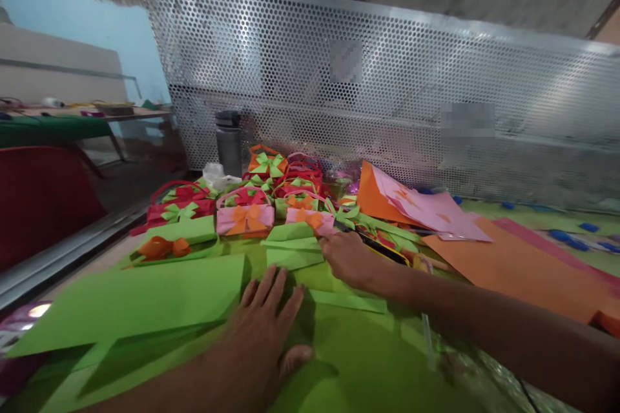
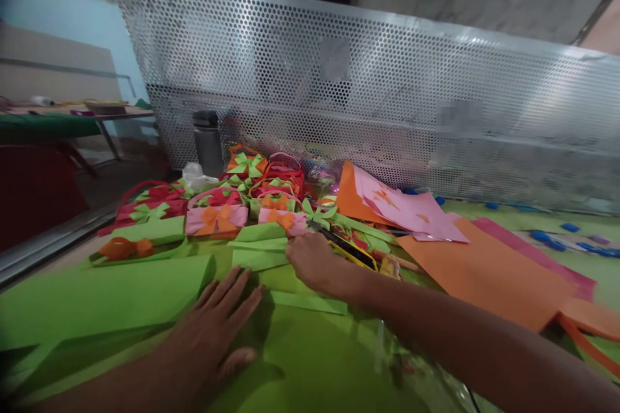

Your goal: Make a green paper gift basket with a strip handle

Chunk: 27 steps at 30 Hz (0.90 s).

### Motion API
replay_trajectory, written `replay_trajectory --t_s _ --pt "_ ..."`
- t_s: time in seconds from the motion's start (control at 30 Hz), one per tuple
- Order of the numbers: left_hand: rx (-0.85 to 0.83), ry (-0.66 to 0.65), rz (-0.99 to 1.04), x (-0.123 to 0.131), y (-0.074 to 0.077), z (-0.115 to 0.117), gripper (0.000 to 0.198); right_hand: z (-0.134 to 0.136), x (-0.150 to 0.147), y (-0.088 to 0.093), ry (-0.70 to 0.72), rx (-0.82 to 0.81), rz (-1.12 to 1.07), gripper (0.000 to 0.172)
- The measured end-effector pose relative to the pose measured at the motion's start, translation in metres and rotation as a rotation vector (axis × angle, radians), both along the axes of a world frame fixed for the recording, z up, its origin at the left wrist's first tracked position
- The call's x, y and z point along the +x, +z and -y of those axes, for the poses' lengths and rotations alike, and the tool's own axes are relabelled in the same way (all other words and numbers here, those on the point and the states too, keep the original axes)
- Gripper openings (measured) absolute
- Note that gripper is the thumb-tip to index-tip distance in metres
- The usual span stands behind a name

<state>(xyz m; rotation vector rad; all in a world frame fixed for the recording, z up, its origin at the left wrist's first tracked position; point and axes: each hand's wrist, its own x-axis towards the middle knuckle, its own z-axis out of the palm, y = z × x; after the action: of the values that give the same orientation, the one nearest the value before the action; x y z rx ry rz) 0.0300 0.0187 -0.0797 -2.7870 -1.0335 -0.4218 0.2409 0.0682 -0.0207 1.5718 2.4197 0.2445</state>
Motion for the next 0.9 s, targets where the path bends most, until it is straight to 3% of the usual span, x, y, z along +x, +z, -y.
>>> replay_trajectory --t_s 0.13,0.33,0.63,0.77,0.9 --pt "-0.055 -0.053 -0.019 -0.004 0.002 -0.001 0.065 0.000 0.002 0.004 -0.039 0.038 -0.057 0.020" --pt "-0.031 -0.113 0.020 -0.010 -0.004 -0.004 0.068 -0.001 0.019 0.019 -0.185 0.106 -0.216 0.024" --pt "-0.107 -0.086 -0.001 -0.007 0.011 0.001 0.057 0.005 0.044 0.021 -0.256 0.123 -0.479 0.027" --pt "-0.100 -0.112 -0.003 -0.006 0.015 0.003 0.052 0.013 0.037 0.025 -0.281 0.170 -0.532 0.024" --pt "-0.119 -0.117 0.009 -0.003 0.021 0.006 0.048 0.014 0.019 0.022 -0.210 0.016 -0.604 0.019"
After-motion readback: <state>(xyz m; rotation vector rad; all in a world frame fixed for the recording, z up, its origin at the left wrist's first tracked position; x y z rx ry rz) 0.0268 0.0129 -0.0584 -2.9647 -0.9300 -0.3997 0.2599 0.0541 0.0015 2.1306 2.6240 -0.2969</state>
